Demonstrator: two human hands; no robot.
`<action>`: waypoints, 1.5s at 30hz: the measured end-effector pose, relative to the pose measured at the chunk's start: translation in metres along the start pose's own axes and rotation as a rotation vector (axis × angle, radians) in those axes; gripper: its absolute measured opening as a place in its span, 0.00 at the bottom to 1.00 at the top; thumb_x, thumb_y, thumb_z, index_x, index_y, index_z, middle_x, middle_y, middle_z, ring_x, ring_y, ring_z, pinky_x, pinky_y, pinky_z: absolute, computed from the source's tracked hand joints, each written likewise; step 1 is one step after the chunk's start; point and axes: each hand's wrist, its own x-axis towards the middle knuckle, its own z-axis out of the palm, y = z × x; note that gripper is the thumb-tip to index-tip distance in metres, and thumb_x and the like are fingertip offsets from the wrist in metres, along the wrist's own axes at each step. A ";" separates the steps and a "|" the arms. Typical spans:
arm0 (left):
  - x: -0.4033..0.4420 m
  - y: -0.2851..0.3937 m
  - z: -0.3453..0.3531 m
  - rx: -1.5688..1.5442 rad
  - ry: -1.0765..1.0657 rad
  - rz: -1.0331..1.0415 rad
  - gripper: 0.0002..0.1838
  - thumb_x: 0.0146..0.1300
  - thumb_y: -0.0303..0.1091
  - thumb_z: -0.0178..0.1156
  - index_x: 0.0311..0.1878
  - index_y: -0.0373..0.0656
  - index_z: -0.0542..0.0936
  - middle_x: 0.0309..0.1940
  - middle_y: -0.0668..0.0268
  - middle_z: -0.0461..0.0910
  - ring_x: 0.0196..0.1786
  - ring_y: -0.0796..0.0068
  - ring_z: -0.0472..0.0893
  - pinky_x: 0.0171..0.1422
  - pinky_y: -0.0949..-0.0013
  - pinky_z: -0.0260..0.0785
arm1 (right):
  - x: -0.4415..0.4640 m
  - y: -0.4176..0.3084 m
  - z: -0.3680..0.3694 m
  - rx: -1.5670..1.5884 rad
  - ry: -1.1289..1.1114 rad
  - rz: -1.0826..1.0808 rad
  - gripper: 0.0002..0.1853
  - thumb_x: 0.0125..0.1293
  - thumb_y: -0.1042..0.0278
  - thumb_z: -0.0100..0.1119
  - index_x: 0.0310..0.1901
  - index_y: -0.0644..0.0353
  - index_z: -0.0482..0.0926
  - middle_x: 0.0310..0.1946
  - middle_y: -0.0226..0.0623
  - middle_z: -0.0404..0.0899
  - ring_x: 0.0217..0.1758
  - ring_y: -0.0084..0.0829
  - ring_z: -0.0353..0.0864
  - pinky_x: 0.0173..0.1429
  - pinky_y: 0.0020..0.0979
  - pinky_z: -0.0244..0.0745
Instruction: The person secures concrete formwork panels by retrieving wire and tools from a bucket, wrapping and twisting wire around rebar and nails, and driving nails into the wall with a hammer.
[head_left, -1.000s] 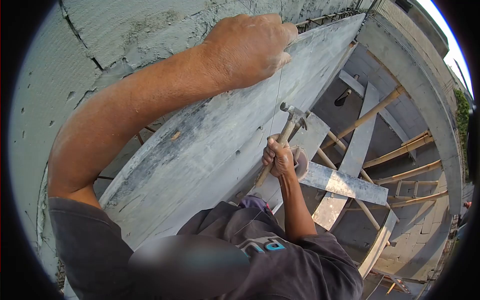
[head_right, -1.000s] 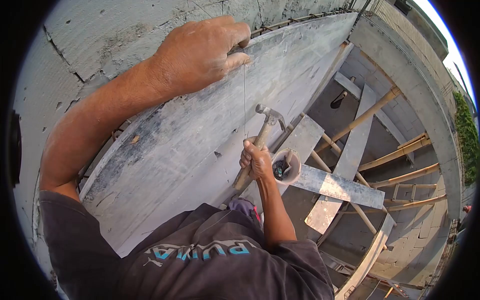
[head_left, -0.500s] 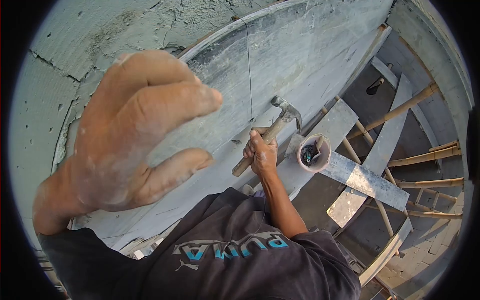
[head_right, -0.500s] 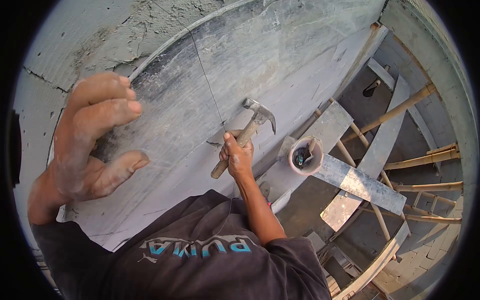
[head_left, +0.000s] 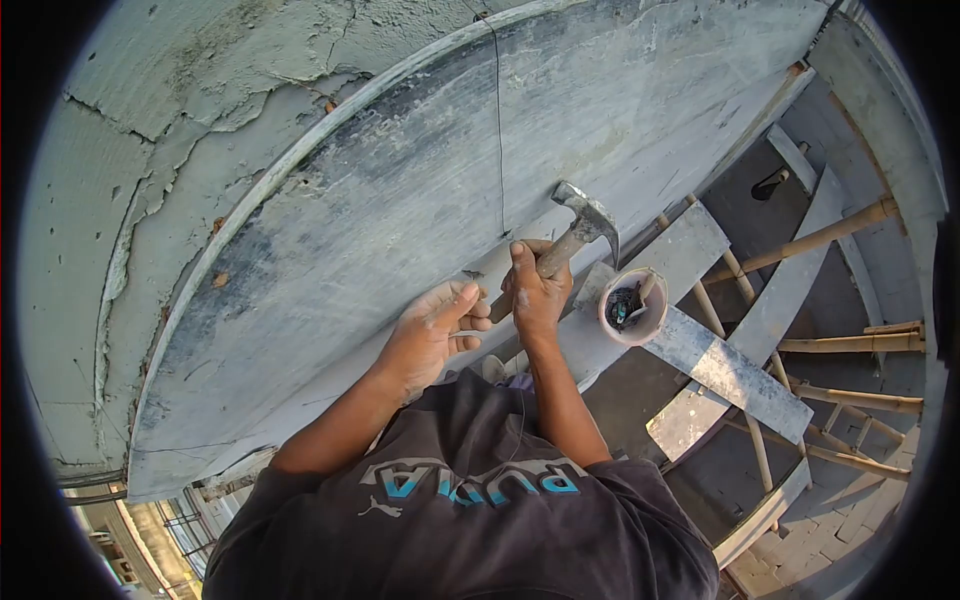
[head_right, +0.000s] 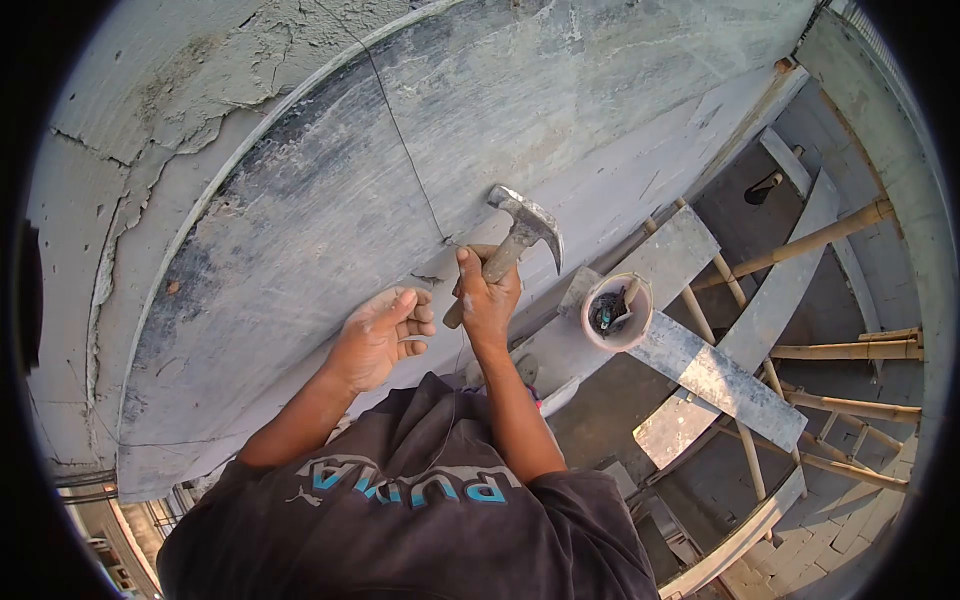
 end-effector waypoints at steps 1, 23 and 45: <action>0.011 -0.007 0.008 -0.102 0.038 0.004 0.20 0.73 0.50 0.60 0.58 0.45 0.77 0.44 0.71 0.78 0.48 0.77 0.79 0.49 0.71 0.72 | -0.001 -0.002 -0.002 -0.042 0.003 -0.015 0.10 0.69 0.66 0.68 0.39 0.63 0.78 0.22 0.27 0.76 0.19 0.18 0.72 0.24 0.24 0.68; 0.084 -0.031 0.038 -0.365 -0.021 0.139 0.14 0.69 0.48 0.68 0.50 0.50 0.83 0.36 0.81 0.77 0.35 0.89 0.72 0.37 0.78 0.64 | -0.002 -0.023 -0.023 -0.532 0.062 -0.388 0.05 0.68 0.74 0.67 0.37 0.65 0.81 0.29 0.29 0.83 0.30 0.18 0.77 0.35 0.25 0.74; 0.082 -0.022 0.022 -1.187 -0.630 -0.221 0.10 0.74 0.35 0.58 0.55 0.47 0.79 0.40 0.76 0.82 0.28 0.90 0.73 0.32 0.81 0.69 | -0.004 -0.065 0.014 -0.684 0.156 -0.602 0.03 0.69 0.76 0.64 0.38 0.65 0.84 0.29 0.30 0.84 0.31 0.18 0.79 0.35 0.25 0.75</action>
